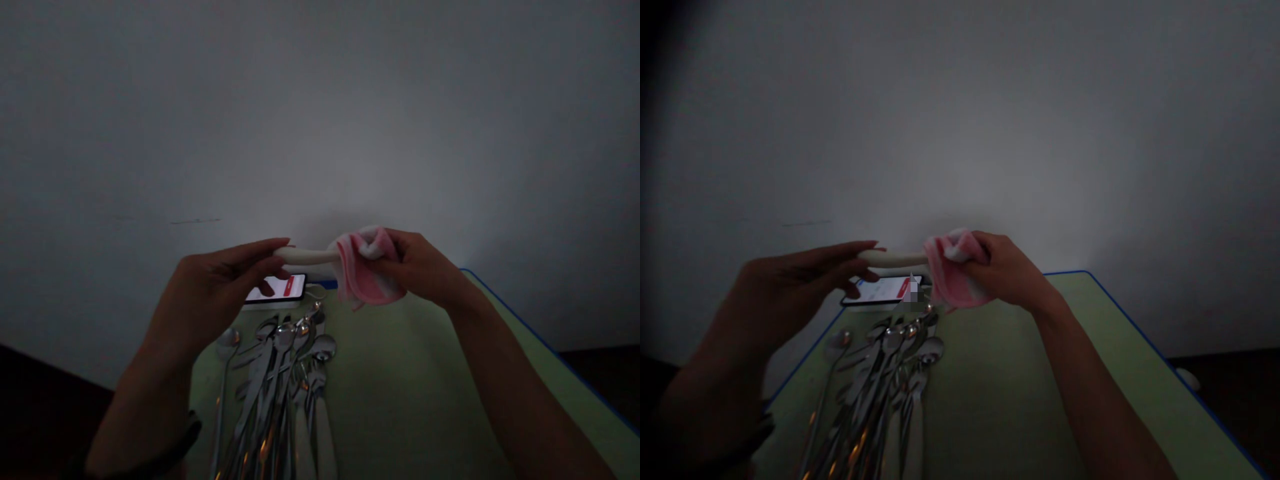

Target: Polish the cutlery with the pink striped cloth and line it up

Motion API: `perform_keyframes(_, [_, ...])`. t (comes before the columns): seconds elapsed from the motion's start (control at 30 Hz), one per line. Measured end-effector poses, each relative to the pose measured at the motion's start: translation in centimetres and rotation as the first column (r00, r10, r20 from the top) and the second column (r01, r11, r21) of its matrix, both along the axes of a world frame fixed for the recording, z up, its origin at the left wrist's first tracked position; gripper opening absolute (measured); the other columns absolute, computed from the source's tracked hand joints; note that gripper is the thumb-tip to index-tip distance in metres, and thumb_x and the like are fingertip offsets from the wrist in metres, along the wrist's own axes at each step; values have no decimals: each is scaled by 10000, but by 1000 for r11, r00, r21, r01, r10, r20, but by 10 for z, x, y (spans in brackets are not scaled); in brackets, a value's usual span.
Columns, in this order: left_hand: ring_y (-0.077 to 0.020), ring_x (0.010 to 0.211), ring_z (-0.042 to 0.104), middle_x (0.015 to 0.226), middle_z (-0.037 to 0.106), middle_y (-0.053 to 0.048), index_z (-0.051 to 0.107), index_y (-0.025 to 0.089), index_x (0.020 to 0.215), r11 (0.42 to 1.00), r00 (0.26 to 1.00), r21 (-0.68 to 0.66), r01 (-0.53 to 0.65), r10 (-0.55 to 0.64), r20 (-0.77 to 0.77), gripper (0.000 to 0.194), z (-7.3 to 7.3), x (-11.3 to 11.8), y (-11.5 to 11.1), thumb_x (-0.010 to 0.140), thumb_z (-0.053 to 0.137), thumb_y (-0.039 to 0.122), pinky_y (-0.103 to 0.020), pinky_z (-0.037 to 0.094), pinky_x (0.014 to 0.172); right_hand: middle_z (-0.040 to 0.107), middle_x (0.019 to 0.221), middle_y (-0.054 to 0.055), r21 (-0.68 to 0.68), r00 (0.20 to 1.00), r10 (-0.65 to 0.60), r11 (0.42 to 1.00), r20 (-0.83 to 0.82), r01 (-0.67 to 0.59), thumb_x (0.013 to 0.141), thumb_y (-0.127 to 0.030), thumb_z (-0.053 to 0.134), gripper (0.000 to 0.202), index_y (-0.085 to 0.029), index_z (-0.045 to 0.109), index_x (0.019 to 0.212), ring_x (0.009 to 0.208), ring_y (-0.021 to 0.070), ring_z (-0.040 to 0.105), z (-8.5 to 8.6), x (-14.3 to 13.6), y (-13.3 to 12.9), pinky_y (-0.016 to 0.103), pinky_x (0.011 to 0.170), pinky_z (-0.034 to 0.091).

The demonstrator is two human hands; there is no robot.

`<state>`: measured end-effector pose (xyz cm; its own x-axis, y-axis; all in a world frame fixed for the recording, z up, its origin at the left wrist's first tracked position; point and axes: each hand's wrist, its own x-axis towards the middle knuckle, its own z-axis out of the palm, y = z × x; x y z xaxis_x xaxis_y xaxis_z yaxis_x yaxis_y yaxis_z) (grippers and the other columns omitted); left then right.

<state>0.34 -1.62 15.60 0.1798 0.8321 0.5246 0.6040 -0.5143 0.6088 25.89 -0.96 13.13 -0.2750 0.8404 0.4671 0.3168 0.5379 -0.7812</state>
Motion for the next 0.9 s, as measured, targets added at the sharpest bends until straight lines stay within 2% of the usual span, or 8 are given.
perform_keyframes(0.13, [-140, 534, 600, 678, 704, 4, 682, 283, 1035, 999, 999, 8, -34, 34, 18, 296, 1, -2, 0, 756, 632, 370, -260, 489, 546, 640, 812, -3, -21, 990, 106, 994, 88, -104, 716, -168, 555, 224, -158, 651, 918, 703, 118, 527, 6, 3, -6, 217, 620, 395])
perform_keyframes(0.27, [-128, 522, 599, 676, 703, 6, 692, 287, 995, 999, 999, -49, 2, -4, -43, 271, 0, -3, 0, 747, 641, 385, -226, 477, 496, 643, 763, -12, -1, 986, 67, 998, 155, -68, 732, -237, 578, 173, -152, 673, 849, 680, 117, 526, 9, 5, -9, 220, 619, 390])
perform_keyframes(0.4, [-110, 511, 596, 670, 698, 5, 690, 270, 987, 996, 998, -76, 50, -53, -44, 261, -1, 0, -2, 752, 637, 371, -207, 483, 496, 655, 800, -1, 35, 997, -5, 999, 71, 2, 738, -293, 595, 203, -160, 679, 866, 714, 127, 544, 8, 5, -8, 225, 634, 405])
perform_keyframes(0.57, [-101, 488, 583, 686, 692, 13, 669, 269, 1020, 995, 996, 49, -93, 92, 8, 280, 4, 10, -4, 761, 637, 372, -200, 477, 477, 638, 755, -9, 107, 989, -142, 984, -34, 145, 740, -307, 601, 226, -148, 678, 881, 669, 112, 528, 11, 0, -7, 220, 612, 402])
perform_keyframes(0.67, [-97, 479, 583, 714, 681, 3, 650, 249, 1038, 989, 989, 38, -140, 138, 46, 286, 2, 17, -3, 767, 635, 342, -200, 483, 472, 624, 735, -12, 108, 993, -115, 987, -33, 118, 754, -272, 574, 192, -138, 668, 854, 658, 102, 513, 12, -3, -7, 210, 601, 397])
perform_keyframes(0.8, [-99, 499, 573, 709, 635, -2, 578, 211, 1074, 998, 995, -61, -21, 27, 96, 311, -10, 28, 1, 784, 611, 318, -190, 470, 453, 603, 715, -15, 35, 1000, -22, 999, -7, 22, 741, -236, 573, 143, -136, 647, 811, 647, 93, 494, 9, -5, -7, 196, 576, 385])
perform_keyframes(0.9, [-91, 502, 522, 680, 562, 23, 457, 210, 1098, 992, 973, -86, 92, -72, 219, 278, -17, 35, 5, 851, 509, 328, -173, 426, 420, 606, 739, -9, 4, 996, -36, 999, -78, 37, 748, -261, 577, 150, -142, 641, 812, 652, 94, 497, 7, -5, -7, 203, 583, 388])
